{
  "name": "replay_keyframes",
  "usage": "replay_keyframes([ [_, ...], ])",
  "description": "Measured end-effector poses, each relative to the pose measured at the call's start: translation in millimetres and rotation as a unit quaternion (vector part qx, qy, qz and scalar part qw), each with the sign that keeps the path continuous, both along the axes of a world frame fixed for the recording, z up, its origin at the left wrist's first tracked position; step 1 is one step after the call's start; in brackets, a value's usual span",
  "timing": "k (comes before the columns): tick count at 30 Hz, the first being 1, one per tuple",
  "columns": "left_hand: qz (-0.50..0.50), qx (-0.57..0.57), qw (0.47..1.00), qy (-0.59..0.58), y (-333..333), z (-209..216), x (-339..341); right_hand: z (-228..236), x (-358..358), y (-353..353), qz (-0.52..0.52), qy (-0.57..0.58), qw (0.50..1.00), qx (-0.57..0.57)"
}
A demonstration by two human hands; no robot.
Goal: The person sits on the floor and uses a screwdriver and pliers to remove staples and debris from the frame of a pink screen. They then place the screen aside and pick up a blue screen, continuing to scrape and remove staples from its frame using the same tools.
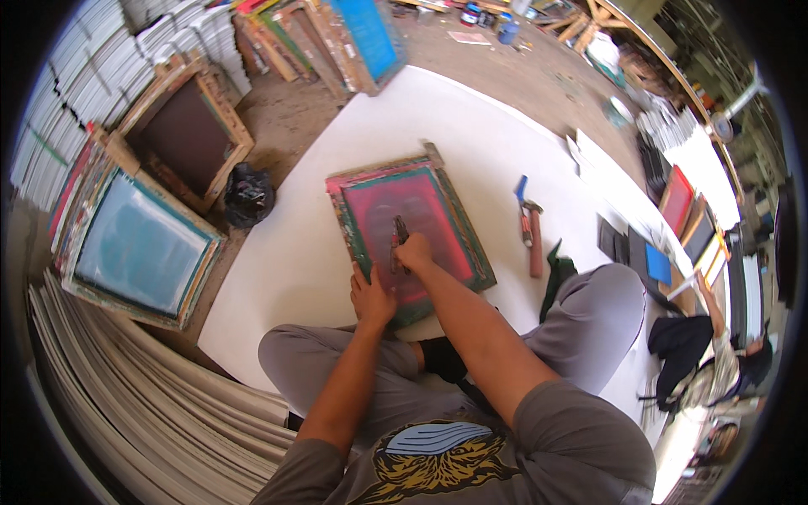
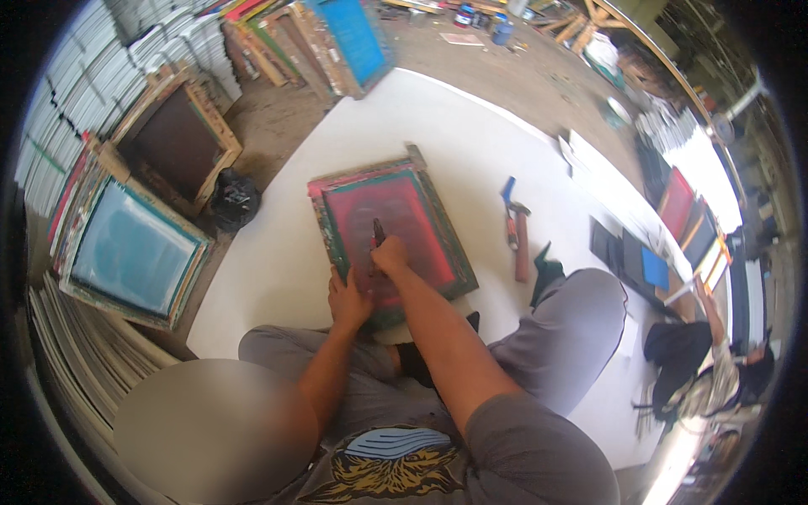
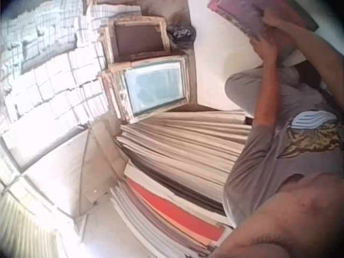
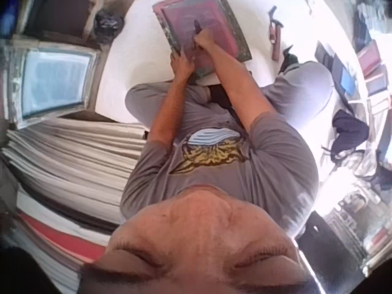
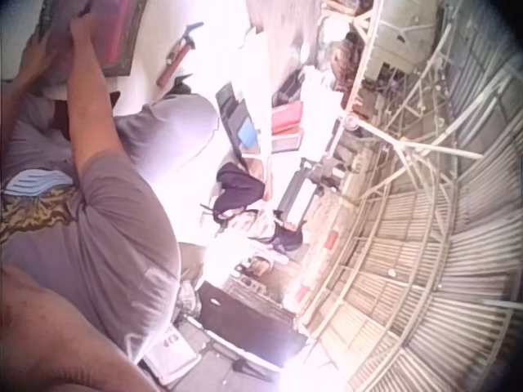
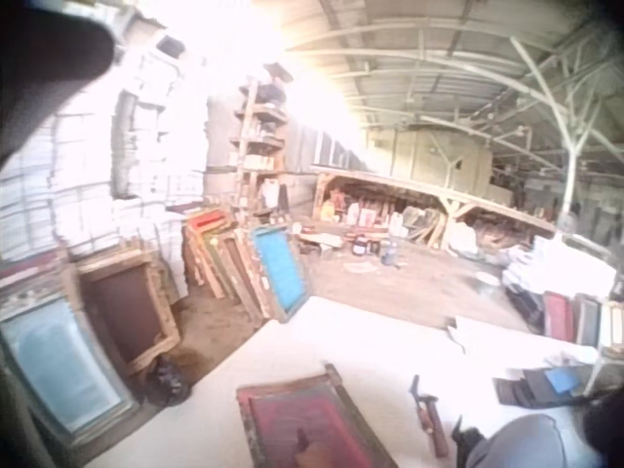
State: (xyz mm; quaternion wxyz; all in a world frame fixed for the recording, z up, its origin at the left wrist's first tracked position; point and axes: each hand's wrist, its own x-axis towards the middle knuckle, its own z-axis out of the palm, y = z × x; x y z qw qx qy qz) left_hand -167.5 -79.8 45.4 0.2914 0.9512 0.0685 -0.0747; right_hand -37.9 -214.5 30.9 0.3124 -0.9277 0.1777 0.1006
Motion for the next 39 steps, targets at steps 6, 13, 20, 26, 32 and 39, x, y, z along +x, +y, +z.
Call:
replay_keyframes([
  [6,-0.028,0.021,0.999,-0.034,8,-16,-2,-4,-15,-51,-0.086,-0.011,0.972,0.217],
  [13,-0.011,0.043,0.999,-0.016,24,-19,-1,50,-28,-87,-0.117,0.012,0.946,0.301],
  [20,-0.011,0.036,0.999,-0.030,22,-19,-3,48,-17,-167,-0.156,-0.013,0.903,0.400],
  [26,0.021,0.051,0.997,-0.062,18,-31,4,39,6,-246,-0.140,-0.043,0.935,0.323],
  [32,0.130,0.038,0.989,-0.055,18,-26,8,26,6,-285,-0.099,0.027,0.992,0.067],
  [39,0.135,0.098,0.985,-0.041,23,-36,3,14,-1,-261,-0.145,-0.038,0.978,-0.142],
])
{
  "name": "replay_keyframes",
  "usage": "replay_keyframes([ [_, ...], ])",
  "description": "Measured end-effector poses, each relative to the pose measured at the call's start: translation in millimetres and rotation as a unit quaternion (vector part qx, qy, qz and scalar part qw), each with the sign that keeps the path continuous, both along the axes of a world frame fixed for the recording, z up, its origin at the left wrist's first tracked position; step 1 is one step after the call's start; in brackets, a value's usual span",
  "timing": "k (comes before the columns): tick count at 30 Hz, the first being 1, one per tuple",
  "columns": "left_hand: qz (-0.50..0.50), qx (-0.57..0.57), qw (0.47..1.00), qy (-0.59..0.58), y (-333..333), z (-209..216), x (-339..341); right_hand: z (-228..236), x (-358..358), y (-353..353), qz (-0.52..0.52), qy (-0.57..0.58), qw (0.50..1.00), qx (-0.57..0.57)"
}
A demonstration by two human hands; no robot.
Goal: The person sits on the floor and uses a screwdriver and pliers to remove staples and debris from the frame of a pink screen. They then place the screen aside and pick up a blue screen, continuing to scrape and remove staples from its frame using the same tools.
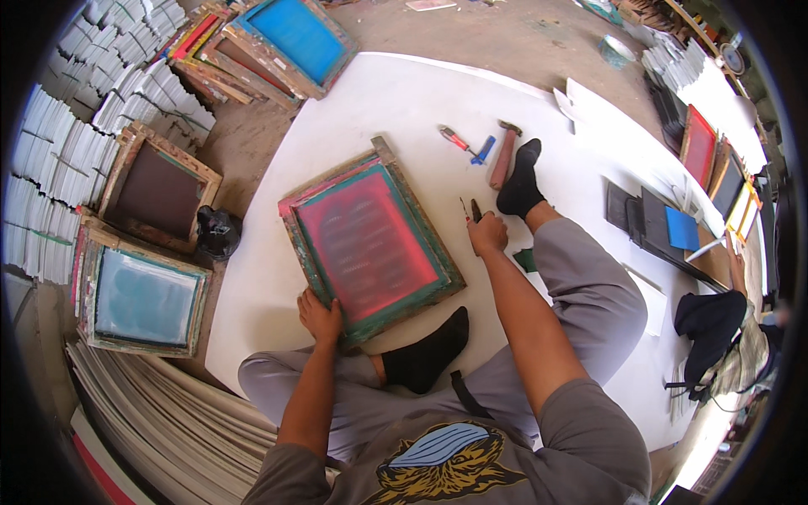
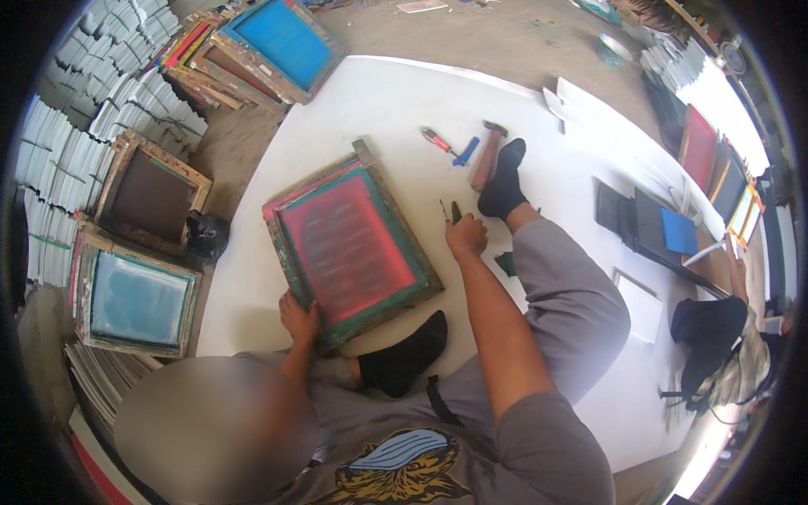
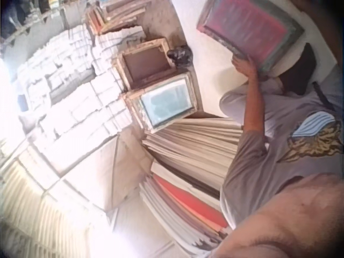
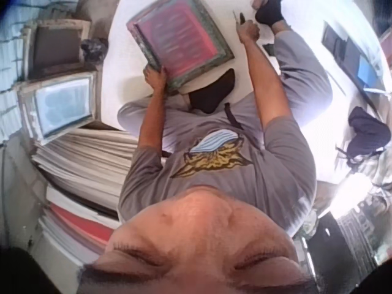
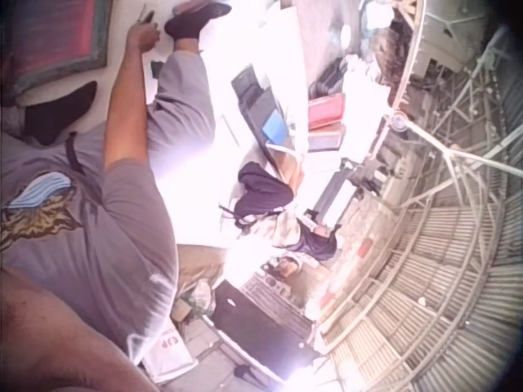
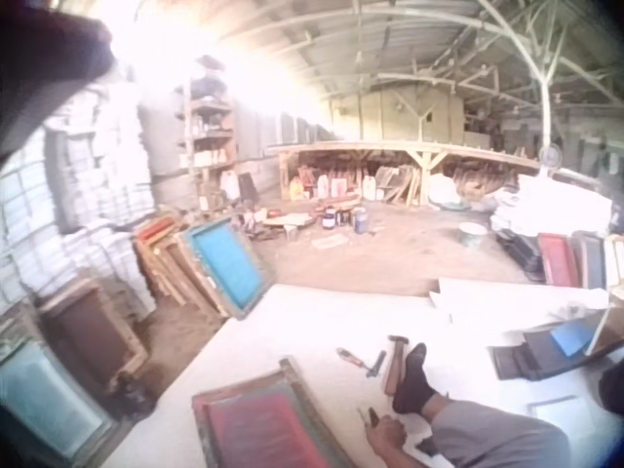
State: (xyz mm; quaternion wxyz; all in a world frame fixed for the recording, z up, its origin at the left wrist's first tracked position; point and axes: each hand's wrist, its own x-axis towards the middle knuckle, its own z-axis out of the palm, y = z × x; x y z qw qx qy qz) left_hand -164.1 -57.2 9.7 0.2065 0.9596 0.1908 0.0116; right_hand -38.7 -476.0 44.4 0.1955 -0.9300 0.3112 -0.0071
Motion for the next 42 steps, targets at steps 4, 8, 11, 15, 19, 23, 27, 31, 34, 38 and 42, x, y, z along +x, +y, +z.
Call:
replay_keyframes([
  [4,-0.007,-0.032,0.999,-0.040,5,-15,1,20,7,37,0.127,-0.052,0.990,0.011],
  [8,-0.003,-0.070,0.996,-0.052,2,-9,4,9,-11,72,0.215,0.027,0.971,0.098],
  [11,-0.018,-0.166,0.984,-0.067,2,25,18,-8,-18,76,0.213,-0.023,0.972,0.100],
  [15,-0.077,-0.156,0.968,-0.179,15,59,30,-5,-21,88,0.185,-0.092,0.967,0.147],
  [19,-0.081,-0.127,0.958,-0.243,14,108,39,21,-10,102,0.184,-0.191,0.945,0.191],
  [23,-0.108,-0.090,0.927,-0.347,25,134,51,50,12,121,0.143,-0.308,0.919,0.201],
  [27,-0.083,-0.135,0.909,-0.384,28,141,56,76,21,131,0.141,-0.397,0.866,0.270],
  [31,-0.072,-0.366,0.844,-0.385,26,130,69,71,30,133,0.133,-0.456,0.833,0.284],
  [34,0.136,-0.591,0.683,-0.407,25,117,93,51,31,143,0.131,-0.450,0.838,0.280],
  [38,0.122,-0.657,0.642,-0.375,18,131,90,43,30,143,0.136,-0.449,0.844,0.262],
  [42,0.112,-0.619,0.655,-0.419,26,136,93,54,25,154,0.136,-0.454,0.834,0.284],
])
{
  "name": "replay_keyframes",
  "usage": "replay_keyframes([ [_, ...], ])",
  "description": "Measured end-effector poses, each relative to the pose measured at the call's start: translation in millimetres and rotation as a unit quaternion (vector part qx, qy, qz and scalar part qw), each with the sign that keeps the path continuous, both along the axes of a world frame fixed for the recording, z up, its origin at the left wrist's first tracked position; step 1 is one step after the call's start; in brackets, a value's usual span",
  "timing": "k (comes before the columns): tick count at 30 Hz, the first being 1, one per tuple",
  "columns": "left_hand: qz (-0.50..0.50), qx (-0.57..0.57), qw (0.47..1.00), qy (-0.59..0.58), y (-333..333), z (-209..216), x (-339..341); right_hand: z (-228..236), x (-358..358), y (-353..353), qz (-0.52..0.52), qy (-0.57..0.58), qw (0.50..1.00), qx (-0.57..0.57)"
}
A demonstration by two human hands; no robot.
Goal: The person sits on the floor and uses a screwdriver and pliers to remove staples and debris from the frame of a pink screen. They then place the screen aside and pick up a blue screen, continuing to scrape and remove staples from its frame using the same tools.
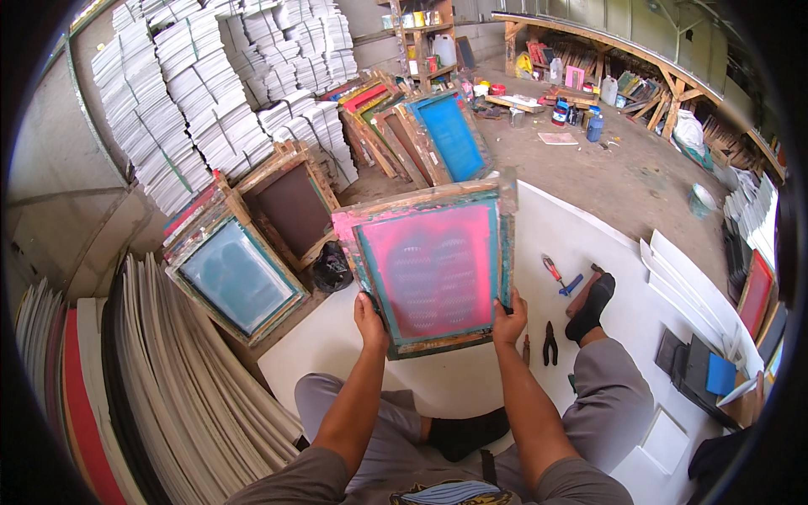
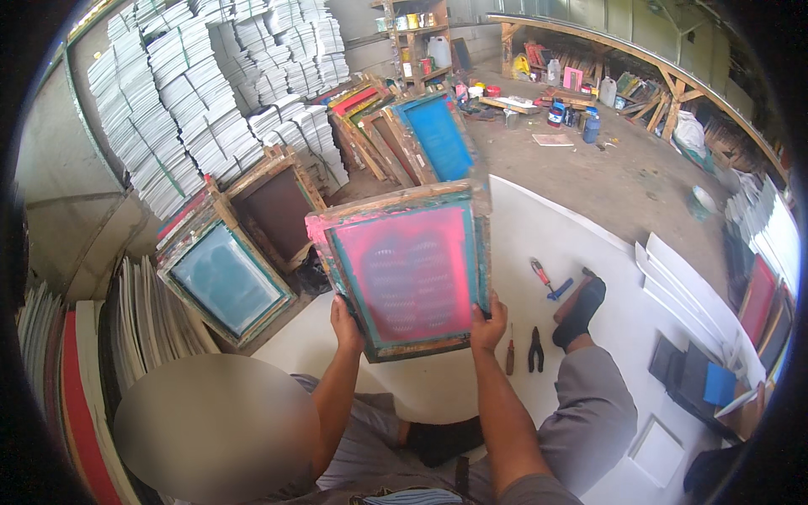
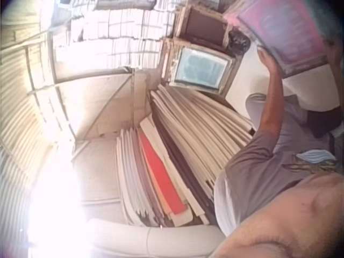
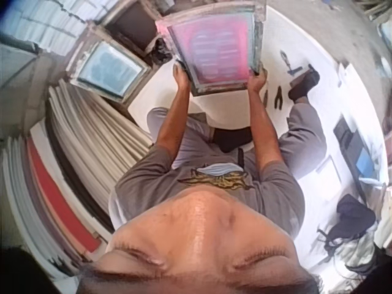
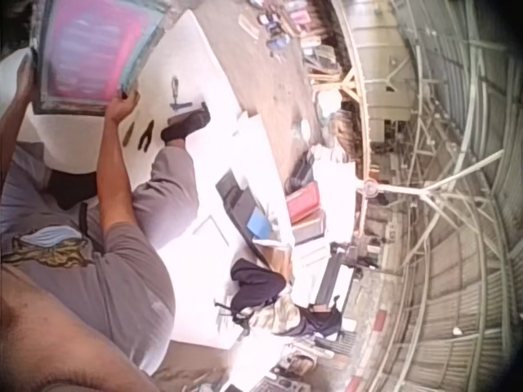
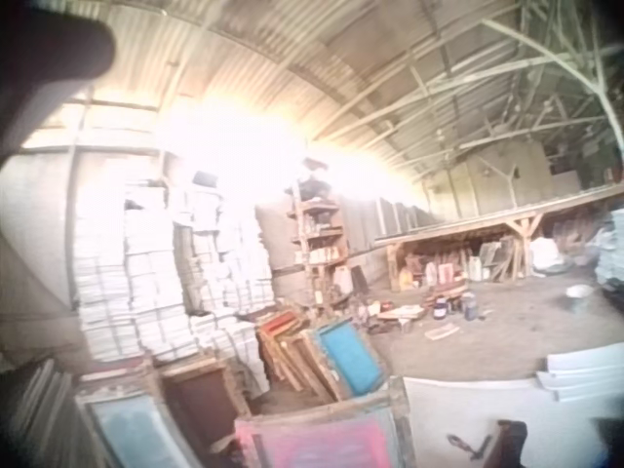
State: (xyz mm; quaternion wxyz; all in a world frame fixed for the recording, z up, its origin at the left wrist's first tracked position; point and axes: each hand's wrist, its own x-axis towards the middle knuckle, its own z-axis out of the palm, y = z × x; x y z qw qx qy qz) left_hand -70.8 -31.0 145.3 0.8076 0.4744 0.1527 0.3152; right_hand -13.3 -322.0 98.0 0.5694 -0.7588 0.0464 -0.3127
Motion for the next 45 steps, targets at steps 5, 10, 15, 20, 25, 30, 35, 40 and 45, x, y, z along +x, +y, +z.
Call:
replay_keyframes([
  [5,0.024,0.094,0.994,0.042,2,-23,0,-30,3,-5,-0.019,0.065,0.997,-0.023],
  [10,0.028,0.186,0.982,0.033,13,-24,-16,-31,0,-10,0.032,0.037,0.999,-0.007],
  [15,-0.037,0.180,0.982,0.038,50,-10,-10,-21,1,-21,0.062,0.112,0.990,0.057],
  [20,-0.036,0.226,0.973,0.004,61,54,30,-34,4,-35,0.104,0.115,0.984,0.092],
  [25,0.049,0.216,0.975,-0.017,46,68,61,-48,15,-44,0.105,0.154,0.980,0.072],
  [30,0.117,0.228,0.965,-0.061,23,75,55,24,47,-45,0.121,0.030,0.976,0.180],
  [35,0.138,0.235,0.961,-0.044,27,63,52,123,84,-21,0.175,0.065,0.930,0.318],
  [40,0.090,0.229,0.969,0.000,37,54,51,120,92,6,0.122,0.060,0.956,0.260],
  [45,-0.017,0.215,0.974,-0.065,67,77,49,112,96,9,0.034,0.093,0.979,0.176],
])
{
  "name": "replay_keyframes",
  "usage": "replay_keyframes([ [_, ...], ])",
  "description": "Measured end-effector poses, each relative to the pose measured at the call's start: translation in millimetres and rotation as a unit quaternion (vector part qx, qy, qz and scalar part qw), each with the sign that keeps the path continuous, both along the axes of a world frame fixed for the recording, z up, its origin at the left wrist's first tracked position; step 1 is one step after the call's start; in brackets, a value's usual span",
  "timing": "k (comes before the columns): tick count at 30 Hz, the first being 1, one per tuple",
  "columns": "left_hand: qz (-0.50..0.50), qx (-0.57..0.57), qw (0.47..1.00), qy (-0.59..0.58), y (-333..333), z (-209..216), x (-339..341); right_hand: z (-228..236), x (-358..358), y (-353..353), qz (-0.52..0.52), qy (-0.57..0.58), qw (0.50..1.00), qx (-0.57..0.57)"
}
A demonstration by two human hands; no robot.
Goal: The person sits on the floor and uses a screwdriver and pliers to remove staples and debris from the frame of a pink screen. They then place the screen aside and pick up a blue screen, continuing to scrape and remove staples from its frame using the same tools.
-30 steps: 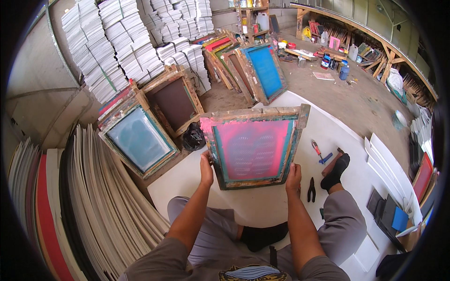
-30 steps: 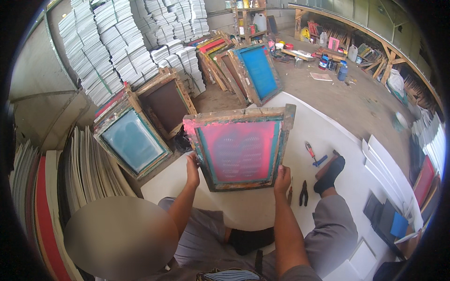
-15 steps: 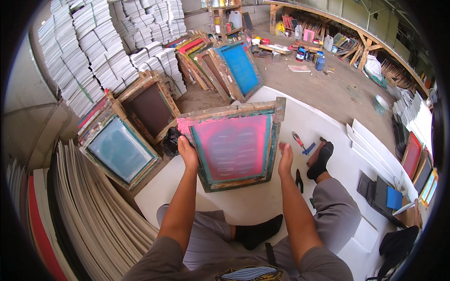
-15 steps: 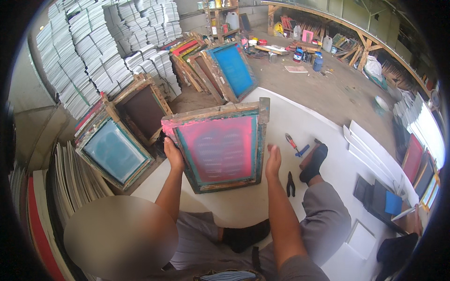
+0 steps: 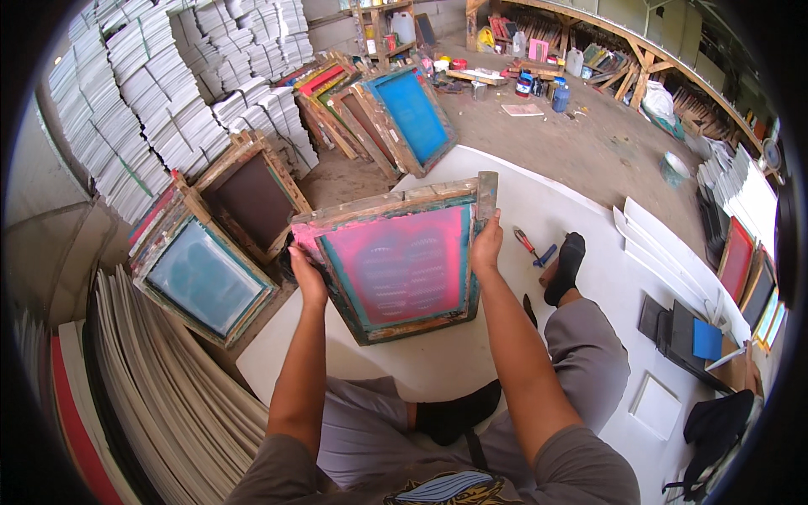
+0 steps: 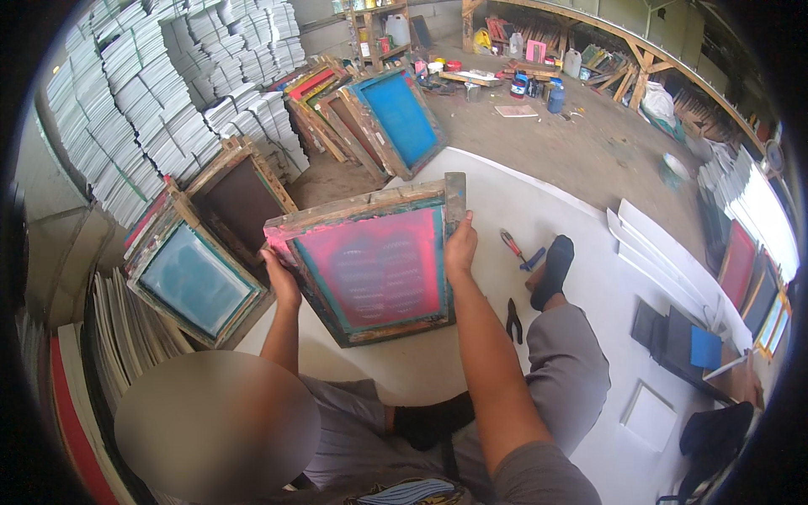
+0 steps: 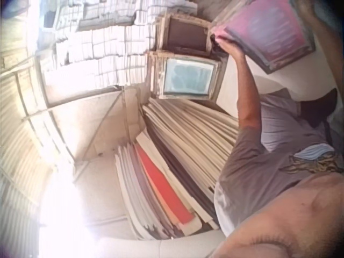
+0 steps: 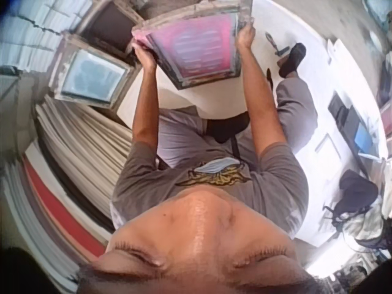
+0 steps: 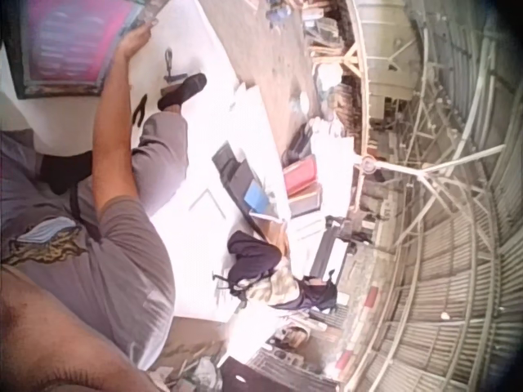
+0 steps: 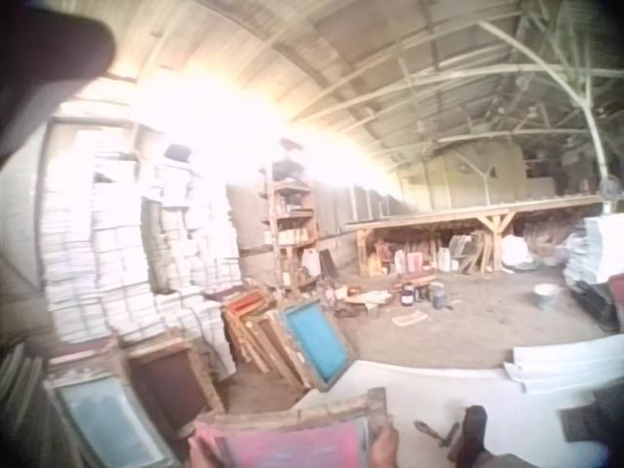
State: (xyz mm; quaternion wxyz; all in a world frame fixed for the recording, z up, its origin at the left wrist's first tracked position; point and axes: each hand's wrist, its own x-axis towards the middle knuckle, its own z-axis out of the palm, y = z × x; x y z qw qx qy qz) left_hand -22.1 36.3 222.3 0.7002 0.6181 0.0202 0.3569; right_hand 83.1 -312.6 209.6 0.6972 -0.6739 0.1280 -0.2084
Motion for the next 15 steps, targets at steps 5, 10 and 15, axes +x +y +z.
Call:
replay_keyframes([
  [5,0.037,0.035,0.998,-0.024,-22,59,7,-2,0,-3,0.004,-0.012,1.000,-0.002],
  [10,0.103,0.110,0.988,-0.023,-26,61,4,4,-9,-8,0.017,0.003,1.000,-0.024],
  [15,0.117,0.133,0.984,-0.015,-24,62,-1,30,-17,-36,0.223,-0.106,0.956,0.160],
])
